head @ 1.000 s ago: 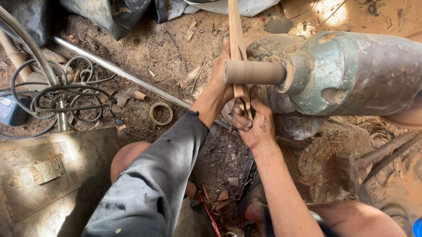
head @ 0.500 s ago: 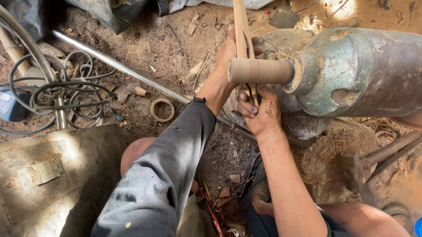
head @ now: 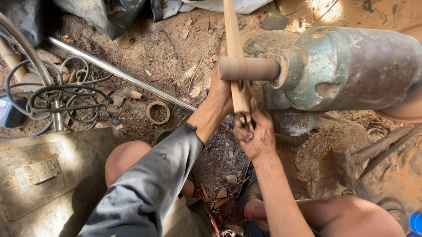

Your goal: The person uses a wooden tool to shape a cylindrical piece of wood mounted on a rotating lathe. They hold the tool against the spinning wood to smooth and refine its surface, then briefly inspect the shaped piece.

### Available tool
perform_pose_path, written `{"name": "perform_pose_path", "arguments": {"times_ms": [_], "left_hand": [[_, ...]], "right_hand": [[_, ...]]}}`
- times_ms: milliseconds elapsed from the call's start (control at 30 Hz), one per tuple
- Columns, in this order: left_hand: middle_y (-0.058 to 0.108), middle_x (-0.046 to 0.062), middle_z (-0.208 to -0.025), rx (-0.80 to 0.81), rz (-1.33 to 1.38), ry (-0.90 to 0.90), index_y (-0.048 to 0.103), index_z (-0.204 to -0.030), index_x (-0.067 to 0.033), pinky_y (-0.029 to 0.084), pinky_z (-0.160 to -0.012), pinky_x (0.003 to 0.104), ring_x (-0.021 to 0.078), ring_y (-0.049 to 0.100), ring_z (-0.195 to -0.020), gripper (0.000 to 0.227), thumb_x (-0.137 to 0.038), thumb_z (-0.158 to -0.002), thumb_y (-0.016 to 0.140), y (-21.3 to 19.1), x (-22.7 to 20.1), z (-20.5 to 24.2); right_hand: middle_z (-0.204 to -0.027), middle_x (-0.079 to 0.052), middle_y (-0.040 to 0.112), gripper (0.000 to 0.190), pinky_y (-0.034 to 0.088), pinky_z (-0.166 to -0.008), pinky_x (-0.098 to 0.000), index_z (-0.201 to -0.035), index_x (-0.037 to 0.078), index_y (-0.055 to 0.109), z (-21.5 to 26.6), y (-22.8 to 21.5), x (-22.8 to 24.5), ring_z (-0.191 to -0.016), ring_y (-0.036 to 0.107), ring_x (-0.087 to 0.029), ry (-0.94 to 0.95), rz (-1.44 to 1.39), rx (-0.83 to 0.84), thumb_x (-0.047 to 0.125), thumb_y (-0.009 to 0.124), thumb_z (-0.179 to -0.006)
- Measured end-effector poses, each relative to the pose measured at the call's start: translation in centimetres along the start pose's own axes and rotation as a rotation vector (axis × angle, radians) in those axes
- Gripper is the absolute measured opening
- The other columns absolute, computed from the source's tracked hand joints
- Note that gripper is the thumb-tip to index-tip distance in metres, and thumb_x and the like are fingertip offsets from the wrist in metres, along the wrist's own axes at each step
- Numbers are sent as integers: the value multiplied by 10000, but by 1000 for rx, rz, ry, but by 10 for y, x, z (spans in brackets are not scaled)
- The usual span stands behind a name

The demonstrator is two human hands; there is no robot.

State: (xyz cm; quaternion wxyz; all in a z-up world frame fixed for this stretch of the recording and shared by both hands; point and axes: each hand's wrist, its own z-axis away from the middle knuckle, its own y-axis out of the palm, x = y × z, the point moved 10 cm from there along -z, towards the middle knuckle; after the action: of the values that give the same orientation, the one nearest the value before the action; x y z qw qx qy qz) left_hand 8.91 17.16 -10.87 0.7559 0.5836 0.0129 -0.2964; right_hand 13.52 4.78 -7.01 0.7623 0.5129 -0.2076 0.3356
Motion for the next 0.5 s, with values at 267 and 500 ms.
{"name": "perform_pose_path", "arguments": {"times_ms": [267, 500], "left_hand": [[677, 98, -784, 28, -234, -116, 606, -1175, -18, 573, -582, 329, 171, 659, -663, 678, -604, -1060, 284, 14, 7, 80], [700, 90, -925, 157, -246, -203, 606, -1291, -32, 587, -807, 325, 182, 683, -864, 726, -597, -1072, 206, 34, 16, 133]], "right_hand": [[-670, -92, 621, 453, 294, -350, -194, -1070, -19, 617, 59, -8, -9, -387, 413, -73, -12, 61, -102, 419, 666, -965], [-778, -113, 638, 540, 386, -379, -184, -1143, -39, 578, 106, -33, -25, -512, 571, -98, -1, 102, -210, 430, 711, -911]]}}
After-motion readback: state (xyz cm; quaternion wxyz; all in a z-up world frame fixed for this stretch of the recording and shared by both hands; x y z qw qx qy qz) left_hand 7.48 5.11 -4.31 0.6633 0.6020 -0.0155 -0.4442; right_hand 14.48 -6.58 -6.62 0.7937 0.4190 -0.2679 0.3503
